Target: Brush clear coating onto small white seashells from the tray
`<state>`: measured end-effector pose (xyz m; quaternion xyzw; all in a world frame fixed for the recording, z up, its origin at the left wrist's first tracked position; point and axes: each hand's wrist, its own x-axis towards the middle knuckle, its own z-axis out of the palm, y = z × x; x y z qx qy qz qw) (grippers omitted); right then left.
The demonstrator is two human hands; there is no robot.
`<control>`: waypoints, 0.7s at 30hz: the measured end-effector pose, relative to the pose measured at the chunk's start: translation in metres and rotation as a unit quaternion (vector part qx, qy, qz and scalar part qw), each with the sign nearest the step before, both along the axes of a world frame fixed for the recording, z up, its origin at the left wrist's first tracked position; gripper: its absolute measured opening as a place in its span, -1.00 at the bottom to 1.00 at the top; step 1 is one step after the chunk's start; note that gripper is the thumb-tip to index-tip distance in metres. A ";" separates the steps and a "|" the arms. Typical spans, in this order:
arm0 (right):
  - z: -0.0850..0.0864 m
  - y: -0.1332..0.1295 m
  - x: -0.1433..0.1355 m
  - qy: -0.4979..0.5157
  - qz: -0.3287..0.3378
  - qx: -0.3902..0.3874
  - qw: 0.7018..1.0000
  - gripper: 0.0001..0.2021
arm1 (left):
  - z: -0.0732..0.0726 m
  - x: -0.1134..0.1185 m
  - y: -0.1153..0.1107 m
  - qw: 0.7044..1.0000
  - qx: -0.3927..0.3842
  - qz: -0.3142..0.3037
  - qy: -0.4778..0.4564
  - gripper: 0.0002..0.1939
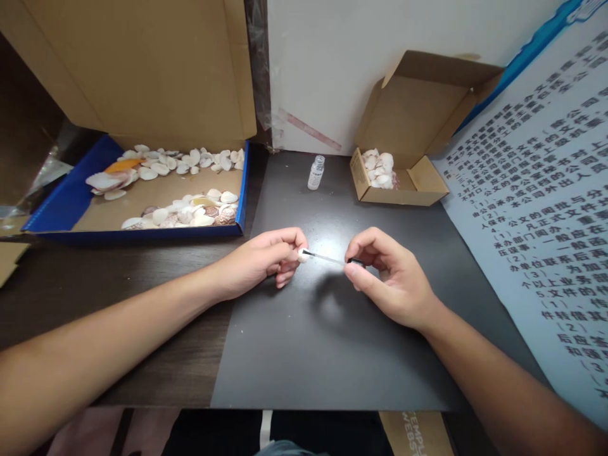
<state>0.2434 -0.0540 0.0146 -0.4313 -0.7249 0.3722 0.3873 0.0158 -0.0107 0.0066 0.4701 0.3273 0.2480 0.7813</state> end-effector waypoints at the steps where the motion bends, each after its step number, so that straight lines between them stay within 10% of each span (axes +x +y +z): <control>1: 0.000 0.000 0.000 -0.007 0.004 0.000 1.000 -0.88 | 0.000 0.000 0.000 1.000 0.000 0.001 -0.001 -0.89; 21: 0.001 0.000 0.001 -0.026 -0.015 0.019 0.999 -0.88 | -0.001 0.000 0.000 1.000 -0.003 0.000 -0.009 -0.91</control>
